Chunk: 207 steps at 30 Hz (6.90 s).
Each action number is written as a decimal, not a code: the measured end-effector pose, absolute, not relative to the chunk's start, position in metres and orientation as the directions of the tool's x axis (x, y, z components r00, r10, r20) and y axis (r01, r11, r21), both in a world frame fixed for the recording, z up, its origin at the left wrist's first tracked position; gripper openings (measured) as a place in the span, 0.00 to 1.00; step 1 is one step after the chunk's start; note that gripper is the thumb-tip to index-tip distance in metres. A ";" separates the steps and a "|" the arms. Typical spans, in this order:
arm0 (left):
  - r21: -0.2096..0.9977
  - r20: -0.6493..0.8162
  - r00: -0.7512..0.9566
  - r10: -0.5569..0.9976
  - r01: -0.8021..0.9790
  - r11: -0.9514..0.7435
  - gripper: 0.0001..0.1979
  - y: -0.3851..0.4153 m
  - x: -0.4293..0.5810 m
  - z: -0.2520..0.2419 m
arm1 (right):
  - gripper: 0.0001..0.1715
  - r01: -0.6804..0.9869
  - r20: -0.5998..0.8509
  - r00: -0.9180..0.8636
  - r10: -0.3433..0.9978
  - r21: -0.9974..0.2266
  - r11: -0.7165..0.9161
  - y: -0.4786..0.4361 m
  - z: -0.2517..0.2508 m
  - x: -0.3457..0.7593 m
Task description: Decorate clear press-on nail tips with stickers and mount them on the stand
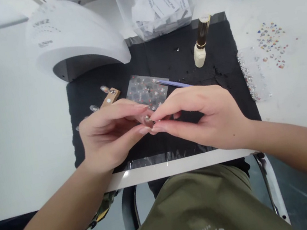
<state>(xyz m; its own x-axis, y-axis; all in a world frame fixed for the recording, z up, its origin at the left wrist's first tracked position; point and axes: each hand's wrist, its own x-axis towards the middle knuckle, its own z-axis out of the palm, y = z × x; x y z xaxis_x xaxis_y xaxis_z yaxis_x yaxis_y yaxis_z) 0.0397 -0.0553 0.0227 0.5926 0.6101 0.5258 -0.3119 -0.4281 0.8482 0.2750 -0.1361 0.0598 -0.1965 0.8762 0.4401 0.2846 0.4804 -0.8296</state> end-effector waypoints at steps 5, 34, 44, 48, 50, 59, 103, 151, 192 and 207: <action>0.855 0.517 0.603 0.607 -0.337 -0.394 0.22 -0.057 0.041 0.025 | 0.06 0.272 0.445 -0.220 0.868 -0.826 0.493 -0.137 0.064 0.275; 0.798 0.583 0.558 0.591 -0.255 -0.547 0.25 -0.052 0.038 0.021 | 0.07 0.022 0.081 -0.235 0.969 -0.996 0.088 -0.133 0.062 0.281; 0.695 0.675 0.598 0.432 -0.319 -0.644 0.32 -0.043 0.036 0.025 | 0.06 -0.099 0.080 -0.352 0.933 -0.994 0.048 -0.126 0.060 0.286; 0.731 0.643 0.616 0.455 -0.317 -0.604 0.31 -0.042 0.036 0.024 | 0.10 -0.084 0.070 -0.391 0.918 -0.996 0.040 -0.124 0.061 0.289; 0.718 0.661 0.613 0.433 -0.346 -0.604 0.32 -0.042 0.036 0.022 | 0.11 -0.106 0.057 -0.404 0.913 -0.994 0.015 -0.124 0.060 0.290; 0.699 0.679 0.628 0.382 -0.391 -0.599 0.34 -0.038 0.038 0.019 | 0.14 -0.244 0.098 -0.447 0.889 -0.970 -0.016 -0.122 0.050 0.290; 0.640 0.712 0.608 0.352 -0.357 -0.680 0.25 -0.046 0.035 0.025 | 0.13 -0.332 0.007 -0.431 0.902 -0.931 -0.151 -0.126 0.046 0.283; 0.911 0.381 0.733 0.563 -0.402 -0.091 0.15 -0.046 0.040 0.025 | 0.10 -0.439 -0.047 -0.476 0.878 -0.853 -0.284 -0.126 0.050 0.277; 0.901 0.201 0.881 0.428 -0.338 0.272 0.25 -0.056 0.045 0.011 | 0.11 -0.376 0.065 -0.631 0.773 -0.897 -0.231 -0.124 0.036 0.280; 0.876 0.167 0.894 0.415 -0.328 0.354 0.25 -0.060 0.048 0.002 | 0.12 -0.440 0.070 -0.619 0.782 -0.856 -0.271 -0.126 0.028 0.279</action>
